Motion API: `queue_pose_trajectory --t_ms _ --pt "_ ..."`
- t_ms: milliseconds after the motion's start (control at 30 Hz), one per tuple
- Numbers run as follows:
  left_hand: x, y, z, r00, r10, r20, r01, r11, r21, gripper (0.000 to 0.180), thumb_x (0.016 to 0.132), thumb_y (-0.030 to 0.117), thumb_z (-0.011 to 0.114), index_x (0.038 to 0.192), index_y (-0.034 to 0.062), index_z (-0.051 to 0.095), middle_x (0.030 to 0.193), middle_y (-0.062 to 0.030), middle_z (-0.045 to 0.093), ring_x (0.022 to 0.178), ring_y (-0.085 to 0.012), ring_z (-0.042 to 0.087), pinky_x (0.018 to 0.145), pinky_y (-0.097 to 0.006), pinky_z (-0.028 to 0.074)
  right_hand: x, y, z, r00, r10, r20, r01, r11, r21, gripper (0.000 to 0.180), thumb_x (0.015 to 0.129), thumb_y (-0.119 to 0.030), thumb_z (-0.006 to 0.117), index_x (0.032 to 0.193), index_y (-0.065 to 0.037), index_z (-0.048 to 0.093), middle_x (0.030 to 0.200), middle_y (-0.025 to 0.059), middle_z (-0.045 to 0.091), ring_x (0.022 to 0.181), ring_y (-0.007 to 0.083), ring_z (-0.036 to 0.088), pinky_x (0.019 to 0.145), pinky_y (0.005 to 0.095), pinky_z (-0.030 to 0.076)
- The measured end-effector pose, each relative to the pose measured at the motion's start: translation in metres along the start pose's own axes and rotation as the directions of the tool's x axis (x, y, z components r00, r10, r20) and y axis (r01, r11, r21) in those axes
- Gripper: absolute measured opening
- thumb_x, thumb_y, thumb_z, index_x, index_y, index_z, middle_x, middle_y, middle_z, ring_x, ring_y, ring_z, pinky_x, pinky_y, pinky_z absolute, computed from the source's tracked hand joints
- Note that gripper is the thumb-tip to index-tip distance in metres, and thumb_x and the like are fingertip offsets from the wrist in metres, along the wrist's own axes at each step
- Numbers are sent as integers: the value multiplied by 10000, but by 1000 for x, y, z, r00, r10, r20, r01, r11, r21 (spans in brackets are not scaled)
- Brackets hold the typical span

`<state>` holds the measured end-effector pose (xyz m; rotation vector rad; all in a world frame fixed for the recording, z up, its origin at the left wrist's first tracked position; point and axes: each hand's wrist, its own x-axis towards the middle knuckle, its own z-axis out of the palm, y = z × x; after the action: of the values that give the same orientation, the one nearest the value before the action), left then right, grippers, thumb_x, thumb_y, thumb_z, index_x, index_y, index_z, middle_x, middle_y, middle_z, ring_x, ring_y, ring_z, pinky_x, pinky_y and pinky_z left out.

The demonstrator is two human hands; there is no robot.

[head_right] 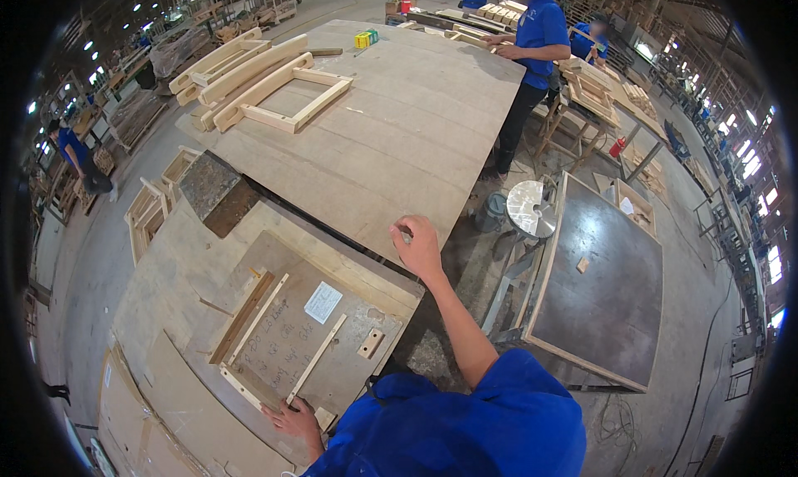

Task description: The person assembles wooden chair frames by inserting dowels into pre-drilled holes and tapping them into place. They repeatedly pick up frames, align dowels, and place the assembled units on a nearby table.

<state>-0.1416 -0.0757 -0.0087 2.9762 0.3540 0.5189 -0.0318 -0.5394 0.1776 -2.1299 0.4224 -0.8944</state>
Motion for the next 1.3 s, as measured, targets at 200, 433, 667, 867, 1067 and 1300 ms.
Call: queue_pose_trajectory --t_ms 200,433,667,867,1067,1300 --pt "1 3 -4 1000 -16 17 16 1000 -11 362 859 360 608 1072 70 648 1514 -246 307 1409 -376 289 997 -498 343 -1 1 0 1000 5 -3 -5 1000 -10 168 853 -152 666 848 14 641 868 138 655 861 277 602 738 357 508" --pt "0 0 -1 1000 -11 15 11 1000 -10 386 855 370 613 1092 67 650 1520 -244 299 1413 -372 284 1001 -495 337 -1 0 0 1000 6 -7 -6 1000 1 169 853 -153 667 847 14 640 868 133 657 853 275 598 738 357 503" --pt "1 4 -5 1000 -17 24 18 1000 -16 386 857 361 611 1098 60 640 1521 -245 298 1408 -377 288 998 -496 340 0 -2 -1 1000 10 0 -10 1000 -1 175 850 -149 669 843 22 636 859 150 651 852 282 607 743 358 509" --pt "1 4 -5 1000 -10 14 10 1000 -7 384 857 359 616 1094 58 644 1523 -243 294 1409 -376 285 995 -493 344 0 -2 -1 1000 10 -1 -10 1000 -4 172 851 -148 668 842 21 638 860 150 652 855 285 609 737 356 511" --pt "1 4 -5 999 -30 35 30 1000 -9 391 856 363 615 1101 60 647 1528 -240 286 1415 -369 279 994 -494 345 0 -2 -1 1000 12 -6 -12 1000 -7 172 852 -153 666 841 17 639 860 150 652 850 287 605 746 366 507" --pt "0 1 -1 1000 -16 14 16 1000 -7 391 858 382 609 1084 65 646 1520 -246 300 1417 -368 278 997 -495 340 1 3 0 1000 -4 8 4 1000 -16 186 858 -169 670 876 15 655 879 136 661 847 259 602 716 338 508"
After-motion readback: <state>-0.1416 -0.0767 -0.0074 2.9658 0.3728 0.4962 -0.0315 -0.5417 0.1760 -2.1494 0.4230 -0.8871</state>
